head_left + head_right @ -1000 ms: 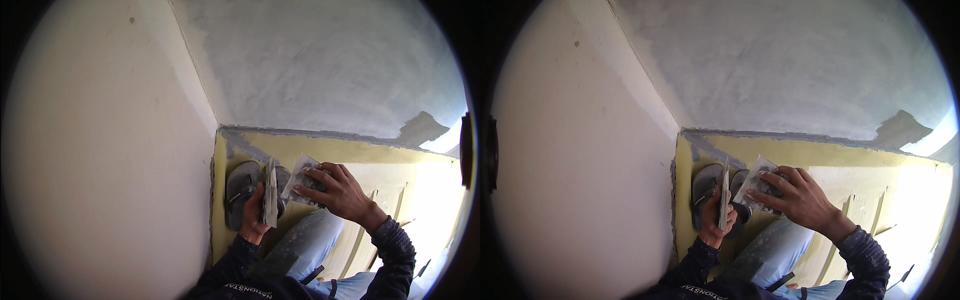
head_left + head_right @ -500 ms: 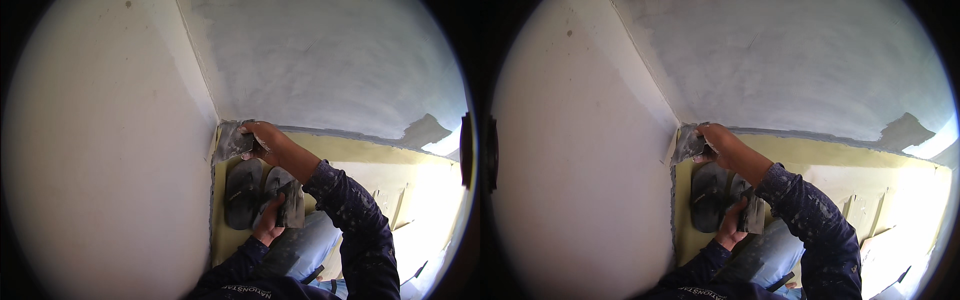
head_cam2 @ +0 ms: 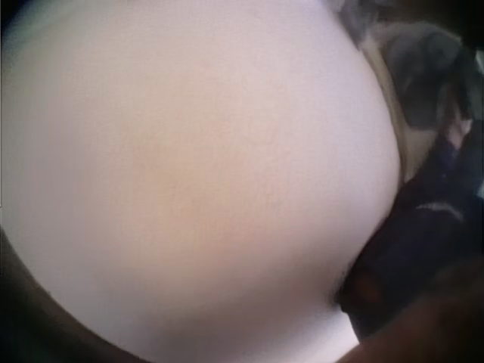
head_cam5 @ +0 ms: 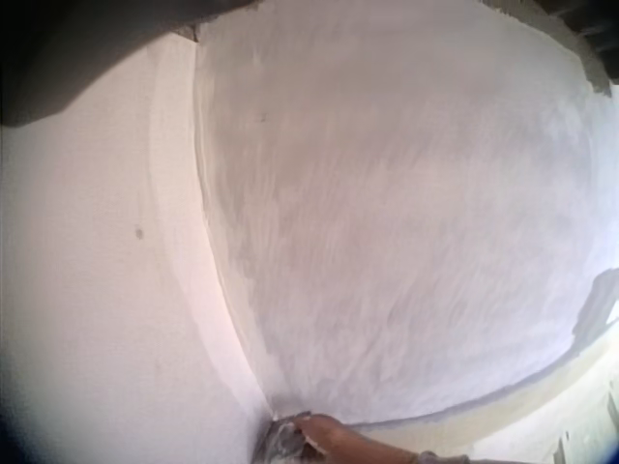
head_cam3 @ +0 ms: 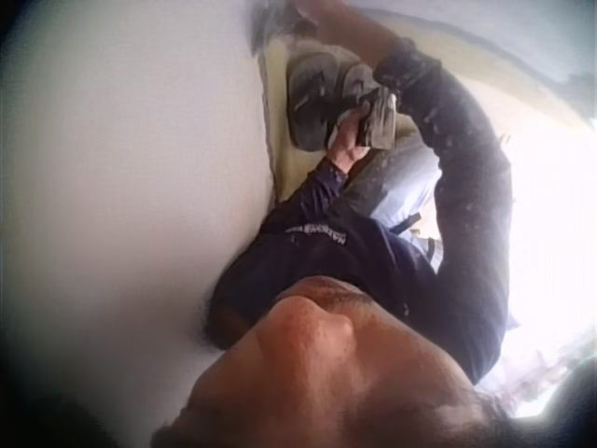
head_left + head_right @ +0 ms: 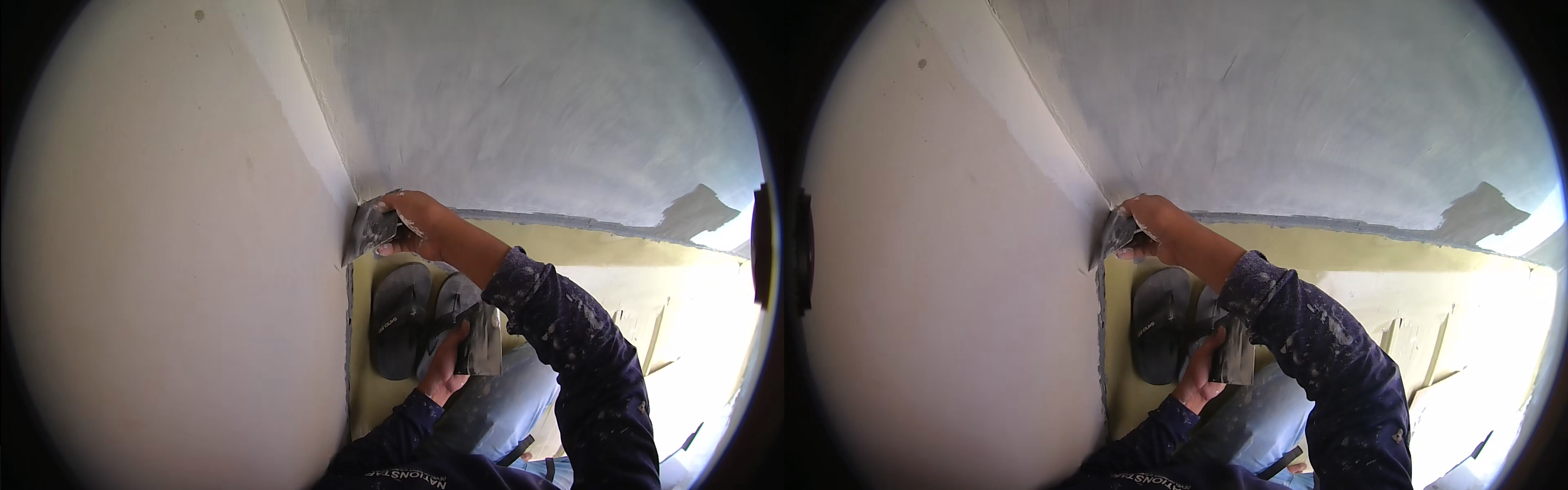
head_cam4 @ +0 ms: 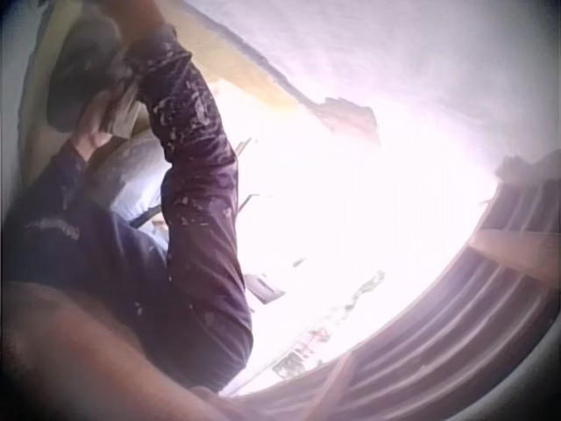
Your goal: The person scoops plaster from a hawk and applies it to a wall using a trowel, smoothing the surface in repeated strokes. The person works on a section of wall near a corner, periodically reloading the trowel from the hawk.
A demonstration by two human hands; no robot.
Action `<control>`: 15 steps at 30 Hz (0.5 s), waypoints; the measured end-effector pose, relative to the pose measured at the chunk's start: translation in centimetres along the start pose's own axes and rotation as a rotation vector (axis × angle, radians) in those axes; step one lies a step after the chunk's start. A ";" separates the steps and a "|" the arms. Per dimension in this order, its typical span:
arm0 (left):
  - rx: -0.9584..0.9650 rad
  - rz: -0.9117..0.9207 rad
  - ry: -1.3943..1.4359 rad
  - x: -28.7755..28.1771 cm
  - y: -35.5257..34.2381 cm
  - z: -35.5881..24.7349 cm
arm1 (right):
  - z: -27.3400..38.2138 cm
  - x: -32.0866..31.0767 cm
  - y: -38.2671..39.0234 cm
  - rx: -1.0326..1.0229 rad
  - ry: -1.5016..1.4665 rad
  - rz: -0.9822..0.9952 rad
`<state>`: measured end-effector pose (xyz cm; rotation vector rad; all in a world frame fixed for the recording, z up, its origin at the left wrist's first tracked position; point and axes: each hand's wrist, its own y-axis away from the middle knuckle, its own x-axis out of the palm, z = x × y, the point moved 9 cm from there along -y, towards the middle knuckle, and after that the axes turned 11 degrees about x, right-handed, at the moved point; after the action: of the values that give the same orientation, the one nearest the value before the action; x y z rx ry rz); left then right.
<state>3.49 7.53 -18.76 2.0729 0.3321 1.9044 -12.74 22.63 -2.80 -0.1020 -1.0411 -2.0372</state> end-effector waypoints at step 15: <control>-0.106 0.117 0.081 -0.4 -0.4 1.2 | 10.1 7.0 7.3 -0.279 0.216 -0.047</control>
<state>4.67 7.67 -19.34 1.9905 0.1266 2.0300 -15.03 23.01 11.28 -0.0009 -0.6286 -2.1716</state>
